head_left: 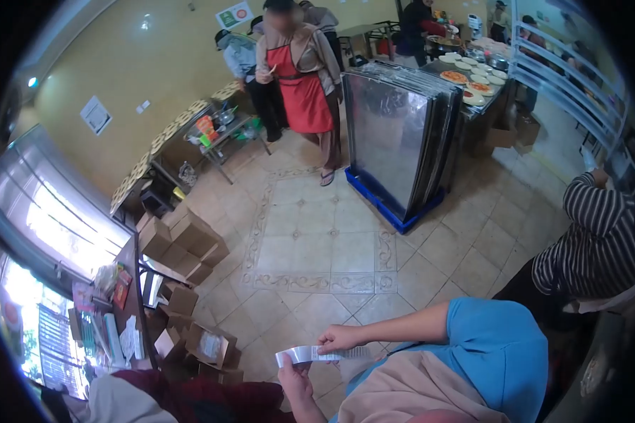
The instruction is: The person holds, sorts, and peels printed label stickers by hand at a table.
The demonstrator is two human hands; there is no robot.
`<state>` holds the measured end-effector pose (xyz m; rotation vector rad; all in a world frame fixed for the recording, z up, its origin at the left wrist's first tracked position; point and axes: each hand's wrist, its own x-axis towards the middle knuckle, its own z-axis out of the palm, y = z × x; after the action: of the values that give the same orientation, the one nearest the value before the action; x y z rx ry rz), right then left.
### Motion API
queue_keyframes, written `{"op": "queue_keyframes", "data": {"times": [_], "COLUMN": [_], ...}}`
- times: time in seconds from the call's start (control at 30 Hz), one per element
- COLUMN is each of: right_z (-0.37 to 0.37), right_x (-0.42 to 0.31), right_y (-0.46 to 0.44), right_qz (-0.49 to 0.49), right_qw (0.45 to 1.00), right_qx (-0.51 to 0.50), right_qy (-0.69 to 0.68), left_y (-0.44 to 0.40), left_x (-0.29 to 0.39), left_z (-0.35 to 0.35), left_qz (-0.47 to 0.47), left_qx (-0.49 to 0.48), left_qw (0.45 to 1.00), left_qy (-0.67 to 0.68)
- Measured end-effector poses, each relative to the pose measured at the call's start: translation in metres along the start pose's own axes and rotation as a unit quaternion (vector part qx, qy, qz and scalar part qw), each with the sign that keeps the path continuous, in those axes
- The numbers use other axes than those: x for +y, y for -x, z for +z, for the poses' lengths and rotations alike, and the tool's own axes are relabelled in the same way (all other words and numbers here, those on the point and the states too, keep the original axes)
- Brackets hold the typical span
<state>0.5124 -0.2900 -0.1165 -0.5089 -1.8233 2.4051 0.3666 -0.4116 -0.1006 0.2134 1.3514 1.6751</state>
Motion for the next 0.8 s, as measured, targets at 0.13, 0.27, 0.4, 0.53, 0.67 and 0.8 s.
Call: {"op": "queue_keyframes", "data": {"times": [0.13, 0.27, 0.4, 0.53, 0.67, 0.8], "right_z": [-0.037, -0.057, -0.083, -0.122, -0.121, -0.132], "right_x": [0.004, -0.041, -0.136, -0.177, -0.199, -0.207], "right_y": [-0.055, -0.127, -0.194, -0.263, -0.312, -0.373], "right_qz": [-0.087, -0.1, -0.01, -0.034, -0.107, -0.153], "right_qw": [0.988, 0.981, 0.997, 0.997, 0.992, 0.986], "right_qx": [0.069, 0.099, -0.006, -0.057, -0.001, 0.02], "right_qy": [0.106, 0.131, -0.076, -0.029, -0.062, 0.064], "left_y": [-0.052, -0.112, -0.186, -0.25, -0.291, -0.331], "left_x": [0.036, 0.093, 0.165, 0.212, 0.232, 0.25], "left_z": [0.014, 0.033, 0.057, 0.065, 0.045, 0.032], "left_qz": [-0.006, 0.077, 0.098, 0.135, 0.129, 0.104], "left_qx": [-0.017, -0.076, -0.003, 0.01, 0.029, 0.071], "left_qw": [0.998, 0.992, 0.995, 0.991, 0.99, 0.991], "left_qy": [0.055, -0.061, 0.003, 0.022, 0.04, 0.038]}}
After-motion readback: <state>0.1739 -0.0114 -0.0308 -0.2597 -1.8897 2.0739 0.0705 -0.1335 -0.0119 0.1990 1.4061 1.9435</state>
